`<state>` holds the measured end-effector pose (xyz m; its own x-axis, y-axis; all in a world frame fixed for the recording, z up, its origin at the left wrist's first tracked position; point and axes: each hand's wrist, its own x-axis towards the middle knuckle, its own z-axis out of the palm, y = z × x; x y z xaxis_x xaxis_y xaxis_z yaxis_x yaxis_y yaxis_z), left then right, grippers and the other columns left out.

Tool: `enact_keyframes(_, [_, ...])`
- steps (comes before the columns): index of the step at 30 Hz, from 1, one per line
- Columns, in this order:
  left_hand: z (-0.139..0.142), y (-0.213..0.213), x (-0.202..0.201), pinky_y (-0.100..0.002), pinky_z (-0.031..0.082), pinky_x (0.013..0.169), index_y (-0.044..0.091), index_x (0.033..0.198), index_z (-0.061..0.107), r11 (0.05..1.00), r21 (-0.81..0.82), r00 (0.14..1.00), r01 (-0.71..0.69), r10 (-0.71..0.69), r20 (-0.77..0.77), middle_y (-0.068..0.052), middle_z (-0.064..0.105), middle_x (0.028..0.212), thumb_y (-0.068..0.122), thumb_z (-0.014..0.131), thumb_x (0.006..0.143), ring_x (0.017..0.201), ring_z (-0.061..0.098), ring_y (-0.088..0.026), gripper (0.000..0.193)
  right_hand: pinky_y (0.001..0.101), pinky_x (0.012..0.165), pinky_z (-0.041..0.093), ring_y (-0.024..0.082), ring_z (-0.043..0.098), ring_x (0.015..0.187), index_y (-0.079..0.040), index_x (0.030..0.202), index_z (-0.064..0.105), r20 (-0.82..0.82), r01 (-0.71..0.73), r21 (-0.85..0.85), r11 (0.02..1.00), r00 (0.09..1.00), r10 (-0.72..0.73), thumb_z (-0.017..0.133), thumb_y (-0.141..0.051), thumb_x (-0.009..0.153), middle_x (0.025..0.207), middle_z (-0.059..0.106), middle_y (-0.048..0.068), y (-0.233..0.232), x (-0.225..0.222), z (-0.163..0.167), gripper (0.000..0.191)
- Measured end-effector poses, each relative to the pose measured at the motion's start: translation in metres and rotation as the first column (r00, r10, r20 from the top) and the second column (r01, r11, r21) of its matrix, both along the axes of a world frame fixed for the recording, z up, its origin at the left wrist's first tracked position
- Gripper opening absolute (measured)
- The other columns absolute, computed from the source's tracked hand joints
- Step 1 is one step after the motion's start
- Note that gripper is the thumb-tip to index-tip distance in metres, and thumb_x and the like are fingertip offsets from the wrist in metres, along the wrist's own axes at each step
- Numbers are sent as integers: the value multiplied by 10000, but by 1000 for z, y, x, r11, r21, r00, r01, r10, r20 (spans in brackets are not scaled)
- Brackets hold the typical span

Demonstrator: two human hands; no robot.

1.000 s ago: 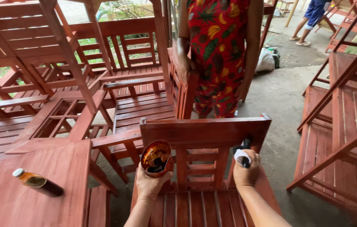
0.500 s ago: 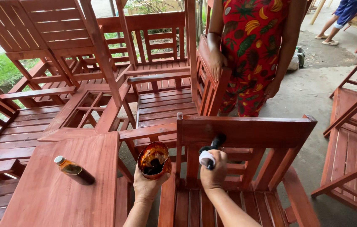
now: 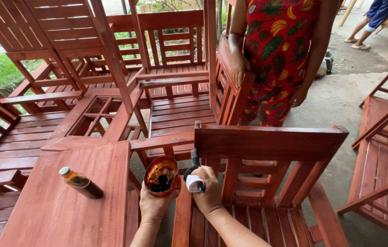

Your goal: The person holds a can of wood stain in one hand and a brush in the other, brushing stain onto the slats and frame of a wooden chair. They work over the seat, armrests and backrest, reloading the brush from the can as they coat different parts of the chair.

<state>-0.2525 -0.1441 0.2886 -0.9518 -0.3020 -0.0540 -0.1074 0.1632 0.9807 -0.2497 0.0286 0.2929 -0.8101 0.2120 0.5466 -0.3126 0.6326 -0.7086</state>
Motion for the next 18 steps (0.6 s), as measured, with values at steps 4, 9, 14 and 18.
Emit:
enact_keyframes(4, [-3, 20, -1, -338, 561, 984, 122, 1310, 560, 999, 46, 999, 18, -16, -46, -35, 718, 1213, 157, 969, 487, 1125, 687, -177, 919, 401, 808, 600, 328, 711, 972, -163, 956, 681, -5, -16, 25, 1000, 1000, 17, 720, -176, 845, 1097, 687, 105, 33, 0, 1, 119])
enact_keyframes(9, [-8, 63, -2, -335, 580, 954, 90, 1289, 582, 989, 122, 986, 82, -63, -155, -52, 725, 1201, 87, 965, 490, 1104, 698, -180, 886, 411, 797, 582, 341, 708, 962, -163, 959, 700, -65, 33, 53, 998, 997, -29, 691, -159, 840, 1065, 700, 110, 98, 11, -2, 119])
enact_keyframes(14, [-5, 112, -1, -337, 585, 946, 92, 1282, 574, 976, 172, 982, 130, -103, -158, -58, 719, 1197, 97, 962, 479, 1090, 696, -187, 891, 412, 800, 572, 330, 707, 930, -125, 925, 684, -180, 77, 56, 995, 981, -66, 689, -175, 847, 978, 705, 110, 167, 27, 0, 93])
enact_keyframes(18, [1, 146, 2, -333, 574, 976, 78, 1245, 597, 989, 58, 982, 133, -124, -144, -63, 722, 1195, 114, 983, 478, 1109, 695, -184, 860, 418, 799, 566, 334, 700, 938, -121, 911, 695, -143, 168, 101, 980, 978, -153, 678, -135, 834, 991, 711, 118, 225, 45, 2, 80])
